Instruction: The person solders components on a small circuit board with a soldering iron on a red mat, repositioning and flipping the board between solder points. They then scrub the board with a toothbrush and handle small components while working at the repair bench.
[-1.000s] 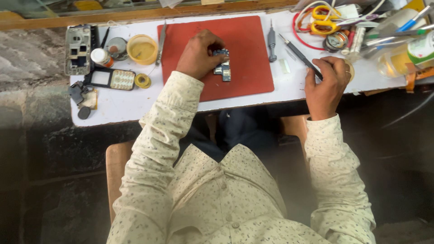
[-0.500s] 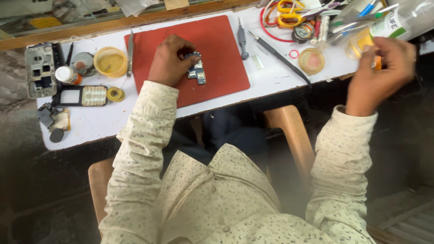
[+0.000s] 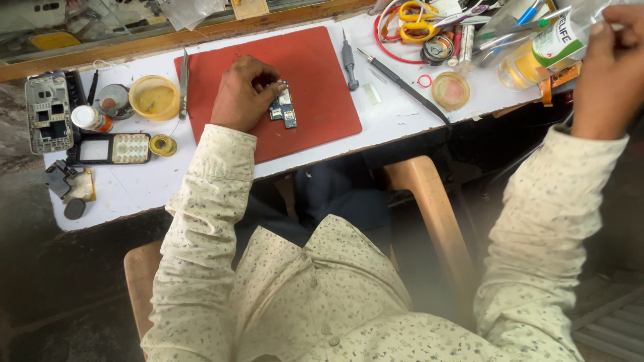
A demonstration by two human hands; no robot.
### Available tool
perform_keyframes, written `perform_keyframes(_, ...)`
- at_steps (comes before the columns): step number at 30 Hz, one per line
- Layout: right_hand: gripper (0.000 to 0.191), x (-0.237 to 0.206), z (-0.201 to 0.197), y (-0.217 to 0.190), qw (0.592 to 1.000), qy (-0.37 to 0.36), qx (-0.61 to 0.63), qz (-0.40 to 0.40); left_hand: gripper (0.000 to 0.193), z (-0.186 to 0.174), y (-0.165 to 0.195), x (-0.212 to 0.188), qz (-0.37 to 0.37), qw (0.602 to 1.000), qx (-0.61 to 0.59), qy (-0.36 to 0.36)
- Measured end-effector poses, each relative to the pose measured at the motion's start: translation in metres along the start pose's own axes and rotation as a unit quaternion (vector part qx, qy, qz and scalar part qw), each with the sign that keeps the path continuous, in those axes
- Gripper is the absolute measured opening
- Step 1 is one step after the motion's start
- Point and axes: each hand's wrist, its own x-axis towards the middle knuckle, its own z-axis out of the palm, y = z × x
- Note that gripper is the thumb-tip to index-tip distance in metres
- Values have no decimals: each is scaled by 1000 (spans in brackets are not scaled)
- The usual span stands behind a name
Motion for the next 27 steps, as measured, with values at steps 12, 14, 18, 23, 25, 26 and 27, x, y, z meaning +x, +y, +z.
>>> perform_keyframes(12,17,37,16,-84,990,-72,-75,-98,17,-1,1,1,6,1000,-3,5)
perform_keyframes(14,15,33,14,-107,978,-66,-151,-125,17,-1,2,0,5,1000,-5,4)
perform_keyframes(18,15,15,18,-144,977,-59,-182,-97,16,-1,4,-2,3,1000,-3,6)
perform_keyframes(23,18,0,34,-149,993,-98,-27,-52,16,-1,5,-4,-7,1000,8,4)
perform_keyframes(25,21,2,49,-136,990,-108,-13,-87,16,-1,5,-5,-14,1000,2,2)
perform_keyframes(26,22,6,58,-127,988,-113,-6,-105,16,0,5,-5,-9,1000,2,4)
perform_keyframes(27,24,11,68,-118,987,-118,-34,-105,16,0,5,-5,-4,1000,4,6)
